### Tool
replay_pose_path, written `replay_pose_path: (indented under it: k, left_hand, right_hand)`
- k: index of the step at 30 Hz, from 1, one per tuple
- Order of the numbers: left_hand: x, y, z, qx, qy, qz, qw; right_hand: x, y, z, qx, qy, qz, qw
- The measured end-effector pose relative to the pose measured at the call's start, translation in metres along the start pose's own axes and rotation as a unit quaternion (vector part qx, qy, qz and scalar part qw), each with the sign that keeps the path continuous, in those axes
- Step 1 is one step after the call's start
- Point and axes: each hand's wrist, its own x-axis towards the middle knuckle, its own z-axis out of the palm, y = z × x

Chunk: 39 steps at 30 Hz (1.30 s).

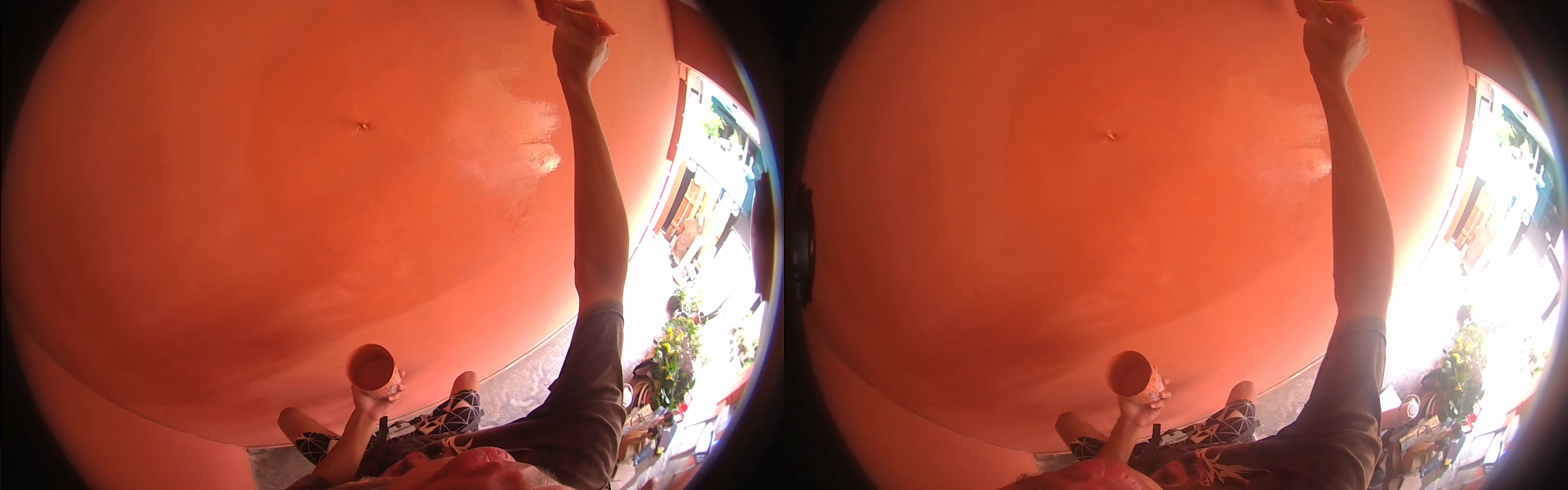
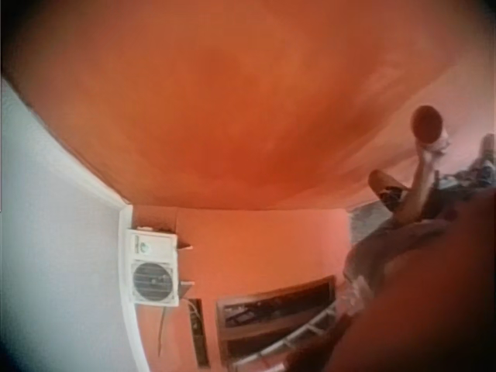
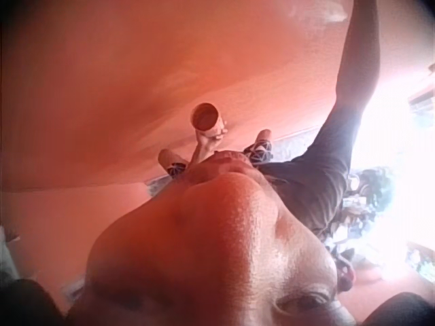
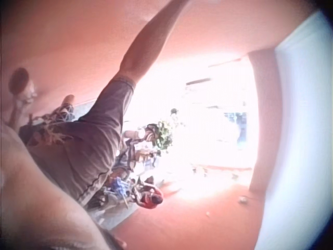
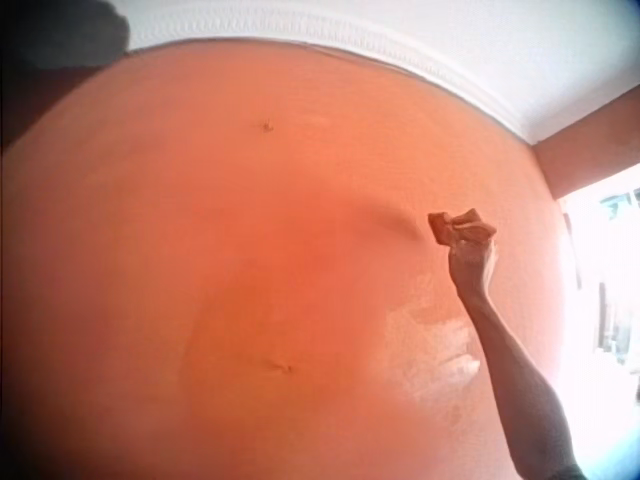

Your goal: The person paints a ceiling using a paintbrush and a small paint container. They repeatedly dip the brush into the container and apply paint in broad strokes across the ceiling surface.

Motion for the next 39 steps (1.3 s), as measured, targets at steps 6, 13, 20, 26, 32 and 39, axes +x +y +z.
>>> replay_pose_path:
  k: [6, 13, 20, 26, 32, 39]
  left_hand:
    - [-0.003, -0.001, -0.018, -0.006, 0.016, 0.014, 1.0]
    - [-0.006, -0.001, -0.017, -0.003, 0.024, 0.015, 1.0]
    - [-0.007, 0.002, -0.022, -0.013, 0.028, 0.013, 0.999]
    - [-0.011, 0.008, -0.029, -0.005, 0.016, 0.014, 1.0]
    - [-0.007, 0.007, -0.03, -0.004, 0.021, -0.001, 1.0]
    - [-0.003, -0.003, -0.021, -0.002, 0.018, 0.018, 1.0]
  right_hand:
    - [-0.111, -0.103, -0.004, -0.077, -0.31, -0.199, 0.927]
    - [-0.083, -0.08, -0.001, 0.231, -0.388, 0.21, 0.867]
    - [-0.017, -0.068, 0.035, 0.115, -0.056, -0.003, 0.992]
    - [-0.129, -0.157, 0.024, -0.016, -0.339, -0.243, 0.909]
    - [-0.114, -0.12, 0.058, 0.188, -0.373, 0.071, 0.906]
    - [-0.009, -0.099, 0.044, -0.132, -0.161, -0.037, 0.977]
